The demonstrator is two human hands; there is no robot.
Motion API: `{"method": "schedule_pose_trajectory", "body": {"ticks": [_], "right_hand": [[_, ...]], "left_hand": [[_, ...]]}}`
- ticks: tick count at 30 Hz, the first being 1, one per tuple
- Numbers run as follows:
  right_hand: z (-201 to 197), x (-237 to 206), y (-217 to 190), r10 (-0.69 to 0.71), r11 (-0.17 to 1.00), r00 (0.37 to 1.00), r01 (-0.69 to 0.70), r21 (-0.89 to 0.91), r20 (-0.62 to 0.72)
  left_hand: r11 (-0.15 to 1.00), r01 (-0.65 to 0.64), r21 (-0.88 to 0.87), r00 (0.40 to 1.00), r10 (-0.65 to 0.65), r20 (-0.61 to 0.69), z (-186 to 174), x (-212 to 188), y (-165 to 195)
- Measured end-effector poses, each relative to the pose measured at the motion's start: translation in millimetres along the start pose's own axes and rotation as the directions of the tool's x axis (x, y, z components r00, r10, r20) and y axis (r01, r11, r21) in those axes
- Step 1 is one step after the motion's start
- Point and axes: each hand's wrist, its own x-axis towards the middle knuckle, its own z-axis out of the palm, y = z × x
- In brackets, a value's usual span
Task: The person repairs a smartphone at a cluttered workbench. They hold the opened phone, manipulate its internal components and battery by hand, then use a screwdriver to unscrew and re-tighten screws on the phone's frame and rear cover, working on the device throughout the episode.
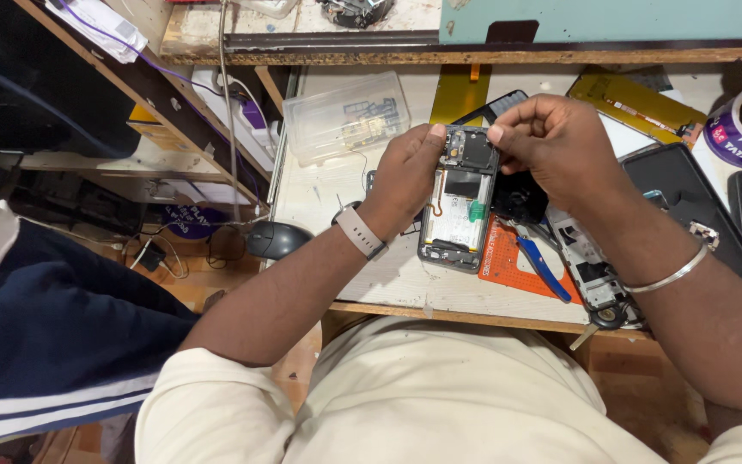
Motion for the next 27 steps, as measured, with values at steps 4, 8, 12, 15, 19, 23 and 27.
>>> {"method": "schedule_pose_trajectory", "body": {"ticks": [4,8,12,15,19,23,27], "right_hand": [[1.5,1.7,4.2,-0.031,0.999,0.999,0.031,-0.010,-0.014],[3.9,2.6,2.8,-0.032,0.998,0.999,0.030,-0.062,-0.027],[3.5,3.9,-0.4,-0.013,0.994,1.000,0.012,-0.104,-0.012],[3.9,6.3,-1.1,-0.043,0.990,0.999,0.042,-0.138,-0.009],[4.8,7.3,0.3,-0.086,0.978,0.996,0.080,-0.191,-0.025],[0.6,8.7,1.3,0.003,0.999,1.000,-0.002,-0.050,0.019],[-6.7,13.5,3.1,0.267,0.952,0.959,-0.278,0.124,0.099]], "left_hand": [[1.000,0.006,0.018,1.000,-0.007,0.026,-0.7,-2.5,11.5],[0.994,-0.040,0.100,0.999,0.039,0.008,0.2,-3.2,19.0],[0.971,-0.063,0.230,0.998,0.066,-0.007,-0.6,-2.9,23.2],[0.967,-0.053,0.248,0.998,0.059,-0.020,-0.3,0.3,25.6],[0.952,-0.038,0.302,0.999,0.045,-0.017,-2.4,3.3,25.8],[0.977,-0.024,0.212,1.000,0.019,0.023,-5.6,6.9,18.9],[0.993,0.100,-0.059,0.991,-0.094,0.097,-6.5,11.1,9.7]]}}
